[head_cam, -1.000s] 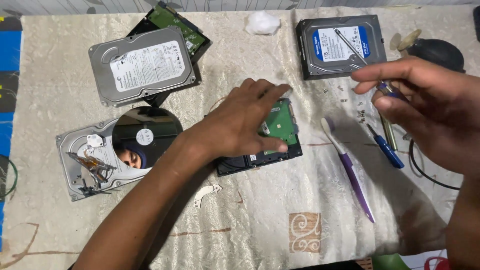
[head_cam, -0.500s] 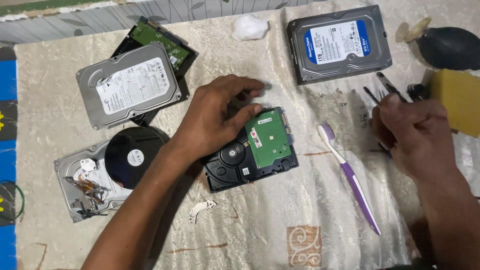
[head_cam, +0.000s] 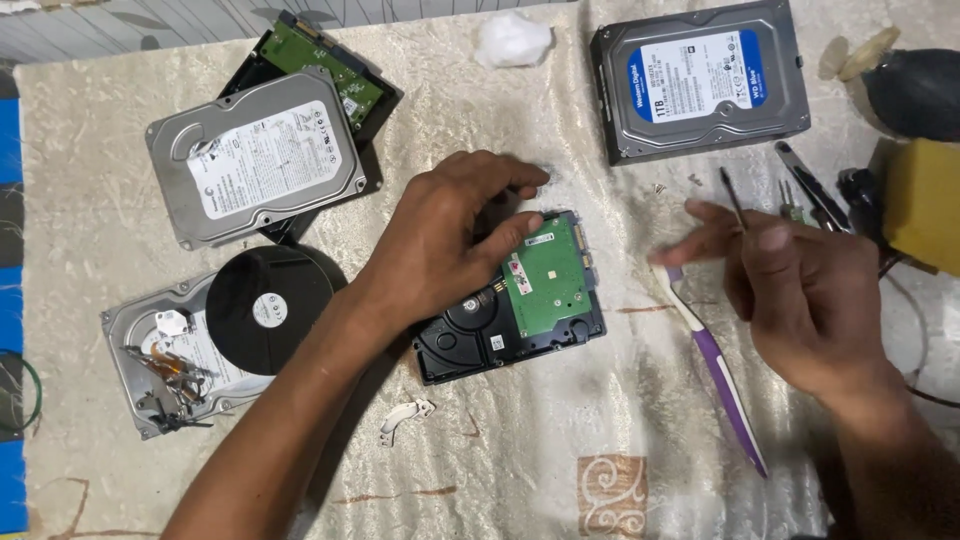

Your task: Securing the circuit board to a hard drive using a precision screwdriver and inspecting the assembly.

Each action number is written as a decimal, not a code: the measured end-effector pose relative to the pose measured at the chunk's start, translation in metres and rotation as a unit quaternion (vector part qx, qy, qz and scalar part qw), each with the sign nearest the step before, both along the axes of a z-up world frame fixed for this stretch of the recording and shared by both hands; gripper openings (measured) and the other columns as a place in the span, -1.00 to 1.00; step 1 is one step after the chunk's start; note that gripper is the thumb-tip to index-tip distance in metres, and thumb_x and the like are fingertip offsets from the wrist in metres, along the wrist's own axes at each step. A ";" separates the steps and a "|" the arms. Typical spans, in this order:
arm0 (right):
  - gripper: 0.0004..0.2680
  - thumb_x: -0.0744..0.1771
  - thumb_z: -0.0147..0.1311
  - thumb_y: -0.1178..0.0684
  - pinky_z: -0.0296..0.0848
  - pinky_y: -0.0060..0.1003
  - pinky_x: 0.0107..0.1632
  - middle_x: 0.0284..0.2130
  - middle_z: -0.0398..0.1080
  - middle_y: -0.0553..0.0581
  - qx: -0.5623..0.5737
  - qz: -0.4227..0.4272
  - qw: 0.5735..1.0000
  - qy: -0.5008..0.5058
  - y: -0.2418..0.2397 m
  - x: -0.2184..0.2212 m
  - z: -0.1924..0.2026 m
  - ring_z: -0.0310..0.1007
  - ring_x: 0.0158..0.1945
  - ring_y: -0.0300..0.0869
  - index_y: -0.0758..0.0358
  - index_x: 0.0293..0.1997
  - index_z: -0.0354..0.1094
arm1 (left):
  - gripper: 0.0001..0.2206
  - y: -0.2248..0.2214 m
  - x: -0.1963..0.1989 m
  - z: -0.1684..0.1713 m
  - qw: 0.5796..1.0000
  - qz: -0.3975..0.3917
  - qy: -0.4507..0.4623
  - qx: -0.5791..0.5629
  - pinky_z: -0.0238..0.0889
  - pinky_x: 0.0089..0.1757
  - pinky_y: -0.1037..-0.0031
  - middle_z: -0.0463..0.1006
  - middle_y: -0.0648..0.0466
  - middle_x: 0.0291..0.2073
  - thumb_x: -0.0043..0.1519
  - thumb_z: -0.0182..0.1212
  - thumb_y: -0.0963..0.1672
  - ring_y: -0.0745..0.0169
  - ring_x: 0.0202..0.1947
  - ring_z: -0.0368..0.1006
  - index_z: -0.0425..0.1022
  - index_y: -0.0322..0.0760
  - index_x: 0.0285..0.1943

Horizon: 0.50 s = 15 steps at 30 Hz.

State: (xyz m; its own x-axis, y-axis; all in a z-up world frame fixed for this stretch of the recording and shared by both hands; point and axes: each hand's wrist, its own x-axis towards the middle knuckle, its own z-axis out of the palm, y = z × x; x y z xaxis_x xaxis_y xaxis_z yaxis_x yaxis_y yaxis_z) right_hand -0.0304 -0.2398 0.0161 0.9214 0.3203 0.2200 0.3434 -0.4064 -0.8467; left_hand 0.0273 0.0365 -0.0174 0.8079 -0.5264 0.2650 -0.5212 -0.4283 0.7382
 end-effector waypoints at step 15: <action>-0.27 0.28 -0.73 -0.70 -0.24 -0.26 -0.52 -0.81 -0.06 0.12 -0.060 -0.161 0.981 0.087 -0.029 -0.006 0.026 -0.19 -0.68 -0.20 0.31 -0.69 0.03 | -0.71 -0.006 -0.006 0.010 1.000 -0.019 -0.023 0.007 0.39 -0.07 0.21 0.62 -0.10 -0.06 0.33 0.18 -0.14 -0.06 -0.06 0.54 0.47 -0.36 0.19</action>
